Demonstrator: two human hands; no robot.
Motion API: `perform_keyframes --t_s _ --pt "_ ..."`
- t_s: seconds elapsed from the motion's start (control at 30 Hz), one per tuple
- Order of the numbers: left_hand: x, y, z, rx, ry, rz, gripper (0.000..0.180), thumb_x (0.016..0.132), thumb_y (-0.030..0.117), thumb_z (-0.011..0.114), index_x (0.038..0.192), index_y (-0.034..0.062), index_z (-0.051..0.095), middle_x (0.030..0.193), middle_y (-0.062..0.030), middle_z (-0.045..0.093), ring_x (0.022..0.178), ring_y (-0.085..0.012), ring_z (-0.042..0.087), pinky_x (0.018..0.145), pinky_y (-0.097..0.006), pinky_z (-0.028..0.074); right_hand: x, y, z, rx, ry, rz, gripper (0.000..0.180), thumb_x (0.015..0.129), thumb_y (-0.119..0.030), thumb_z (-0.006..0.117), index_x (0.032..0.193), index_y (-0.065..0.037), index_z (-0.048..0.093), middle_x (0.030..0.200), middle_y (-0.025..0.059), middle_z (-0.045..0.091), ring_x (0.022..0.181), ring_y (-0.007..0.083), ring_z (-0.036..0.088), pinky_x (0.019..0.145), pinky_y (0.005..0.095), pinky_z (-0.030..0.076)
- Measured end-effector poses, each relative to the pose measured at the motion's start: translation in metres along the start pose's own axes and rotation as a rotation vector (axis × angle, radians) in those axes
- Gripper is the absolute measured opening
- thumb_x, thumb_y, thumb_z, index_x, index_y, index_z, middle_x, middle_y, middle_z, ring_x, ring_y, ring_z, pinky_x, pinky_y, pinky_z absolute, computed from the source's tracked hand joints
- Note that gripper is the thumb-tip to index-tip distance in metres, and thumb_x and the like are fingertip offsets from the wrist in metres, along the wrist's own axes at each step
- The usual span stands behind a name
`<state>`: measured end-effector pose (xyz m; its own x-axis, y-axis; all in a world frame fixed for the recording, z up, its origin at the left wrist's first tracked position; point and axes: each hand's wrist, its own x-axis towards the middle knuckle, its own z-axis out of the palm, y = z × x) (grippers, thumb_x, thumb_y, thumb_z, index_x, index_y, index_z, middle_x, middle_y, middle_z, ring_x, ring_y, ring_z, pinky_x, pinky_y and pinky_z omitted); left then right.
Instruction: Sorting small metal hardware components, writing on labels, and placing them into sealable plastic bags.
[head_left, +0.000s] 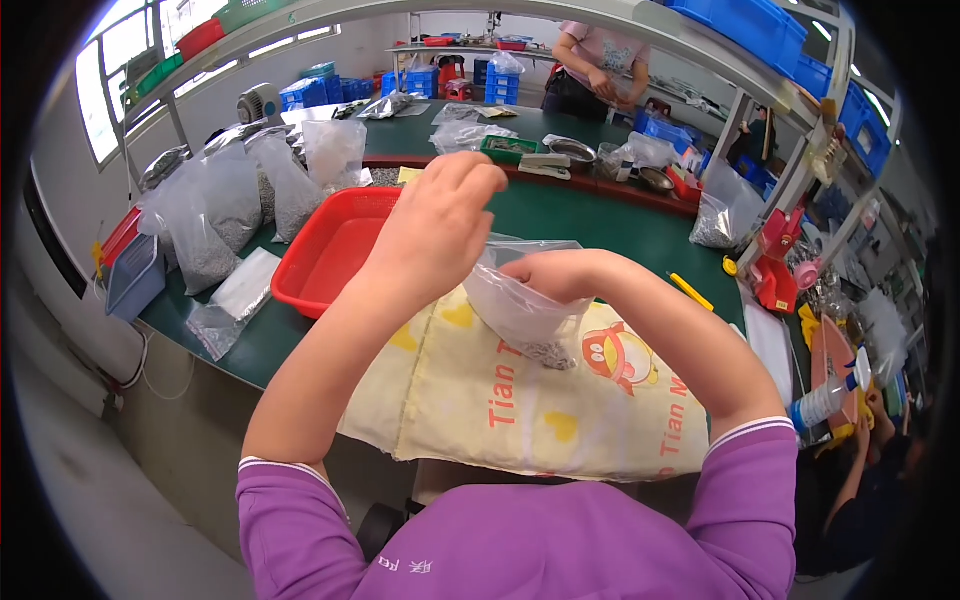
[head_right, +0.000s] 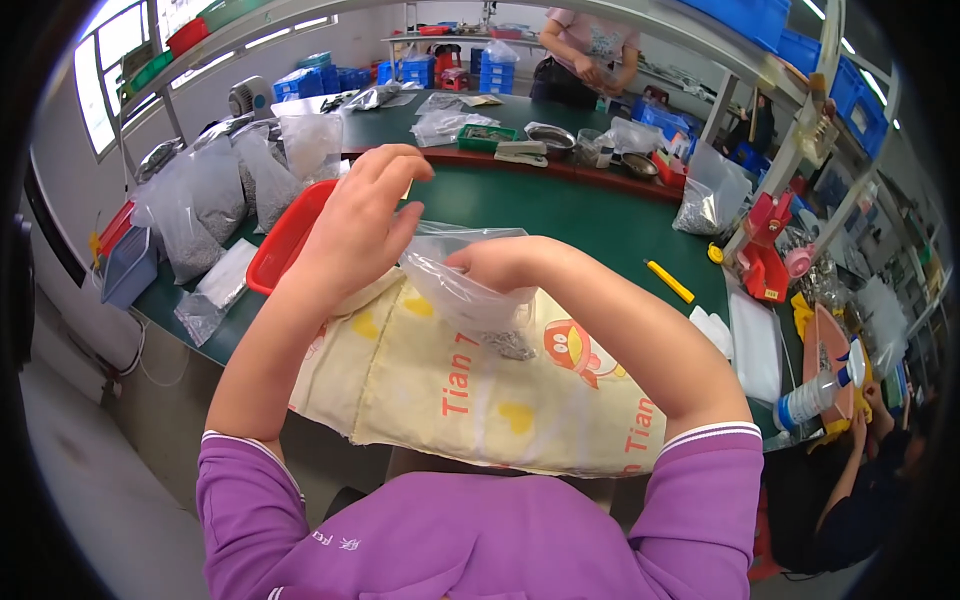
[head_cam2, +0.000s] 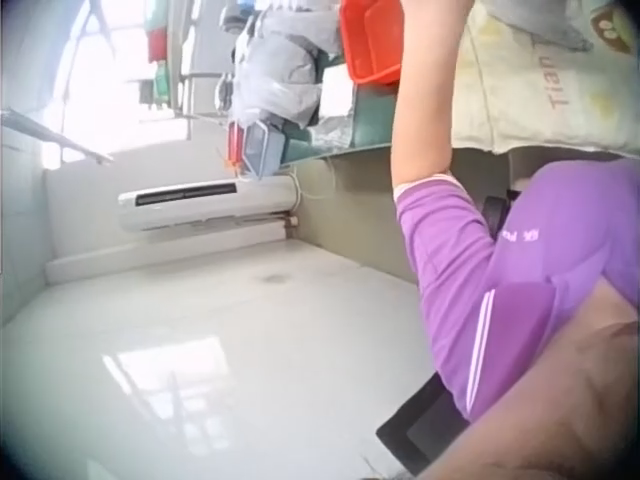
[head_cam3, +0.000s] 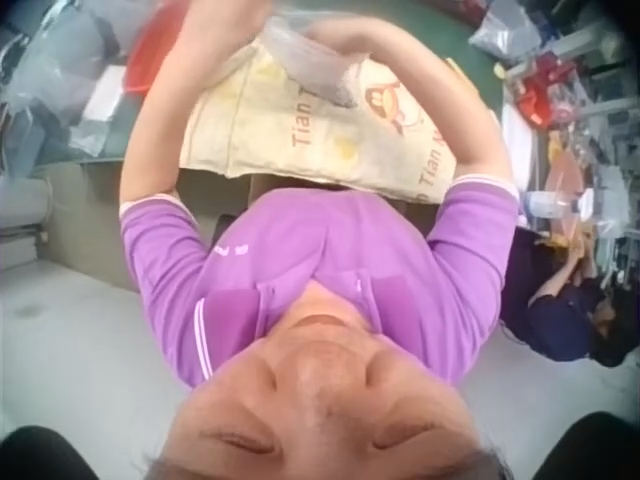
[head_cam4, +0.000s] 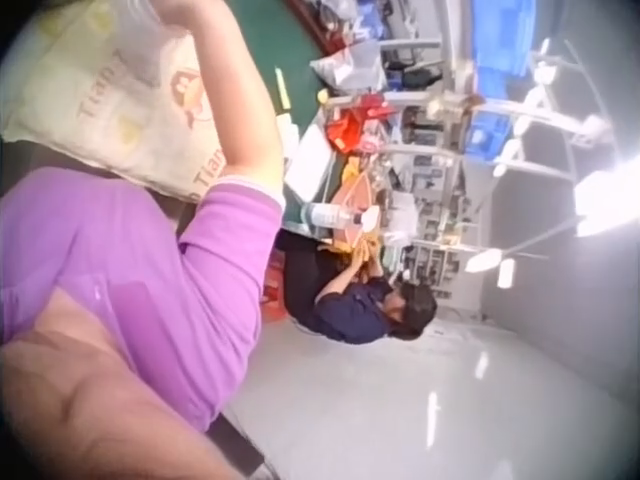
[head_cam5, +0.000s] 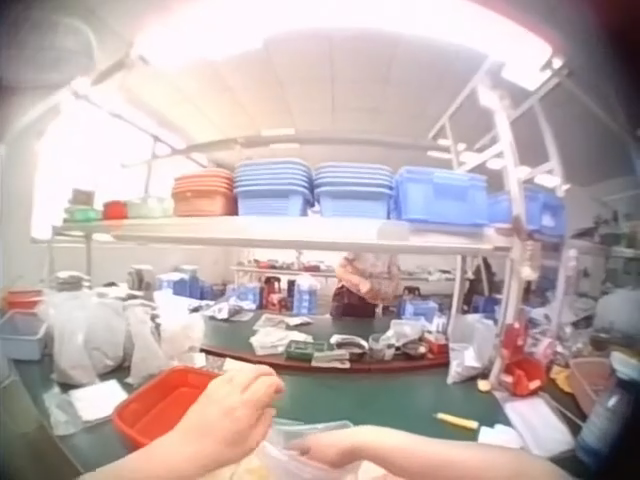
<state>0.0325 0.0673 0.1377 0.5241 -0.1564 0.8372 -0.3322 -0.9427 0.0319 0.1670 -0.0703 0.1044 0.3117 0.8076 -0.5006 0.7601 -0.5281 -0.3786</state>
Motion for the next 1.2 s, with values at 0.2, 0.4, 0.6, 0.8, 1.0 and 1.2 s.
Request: perform_keyframes --t_s 0.2,0.4,0.6,0.8,1.0,1.2 --pt "0.013 -0.012 -0.009 0.04 -0.92 0.152 0.031 0.073 0.03 0.073 0.093 0.0085 0.064 0.107 -0.0044 0.061 0.117 -0.0261 0.048 0.101 -0.052 0.031 0.016 0.003 0.012 0.091 -0.095 -0.126 0.043 0.089 -0.034 0.056 0.129 -0.018 0.051 0.121 0.0082 0.056 0.11 0.0206 0.052 0.091 0.0355 0.04" --pt "0.012 -0.03 -0.003 -0.023 -0.706 0.351 0.023 0.073 0.025 0.073 0.068 0.0069 0.06 0.091 -0.0041 0.061 0.114 -0.0223 0.05 0.102 -0.049 0.033 -0.007 -0.001 0.009 0.04 -0.072 -0.081 0.04 0.089 -0.029 0.056 0.126 -0.017 0.053 0.117 0.0084 0.058 0.106 0.0209 0.054 0.09 0.0348 0.041" --pt "0.019 -0.018 -0.007 -0.099 -0.763 0.097 0.032 0.073 0.028 0.074 0.065 0.0029 0.056 0.072 -0.0082 0.056 0.075 -0.0258 0.058 0.065 -0.036 0.046 -0.018 -0.004 -0.001 -0.046 -0.047 -0.034 0.037 0.088 -0.024 0.056 0.123 -0.015 0.055 0.113 0.0088 0.06 0.1 0.0212 0.057 0.088 0.0341 0.043" --pt "0.009 -0.034 -0.012 -0.278 -0.625 0.017 0.035 0.072 0.032 0.075 0.072 0.0003 0.061 0.071 -0.0094 0.056 0.07 -0.0258 0.057 0.061 -0.035 0.047 -0.059 -0.015 -0.019 -0.145 0.349 -0.127 0.026 0.084 -0.015 0.057 0.11 -0.01 0.063 0.098 0.0097 0.064 0.087 0.0223 0.062 0.079 0.0335 0.047" --pt "0.018 -0.021 -0.008 -0.4 -0.64 -0.529 0.03 0.077 0.026 0.073 0.069 -0.0003 0.062 0.071 -0.007 0.058 0.069 -0.0188 0.057 0.062 -0.032 0.047 -0.069 0.036 -0.02 0.445 0.341 0.165 0.059 0.094 -0.053 0.039 0.126 -0.004 0.053 0.115 0.0097 0.061 0.103 0.0219 0.059 0.084 0.0326 0.05" --pt "0.02 -0.022 0.013 -0.242 -0.837 -0.449 0.048 0.074 0.029 0.073 0.109 -0.0003 0.058 0.096 -0.0135 0.063 0.091 -0.0233 0.061 0.078 -0.033 0.049 -0.048 0.056 0.01 1.016 0.047 0.054 0.05 0.095 -0.047 0.042 0.118 -0.006 0.059 0.091 -0.002 0.059 0.068 0.0063 0.044 0.063 0.0213 0.042"
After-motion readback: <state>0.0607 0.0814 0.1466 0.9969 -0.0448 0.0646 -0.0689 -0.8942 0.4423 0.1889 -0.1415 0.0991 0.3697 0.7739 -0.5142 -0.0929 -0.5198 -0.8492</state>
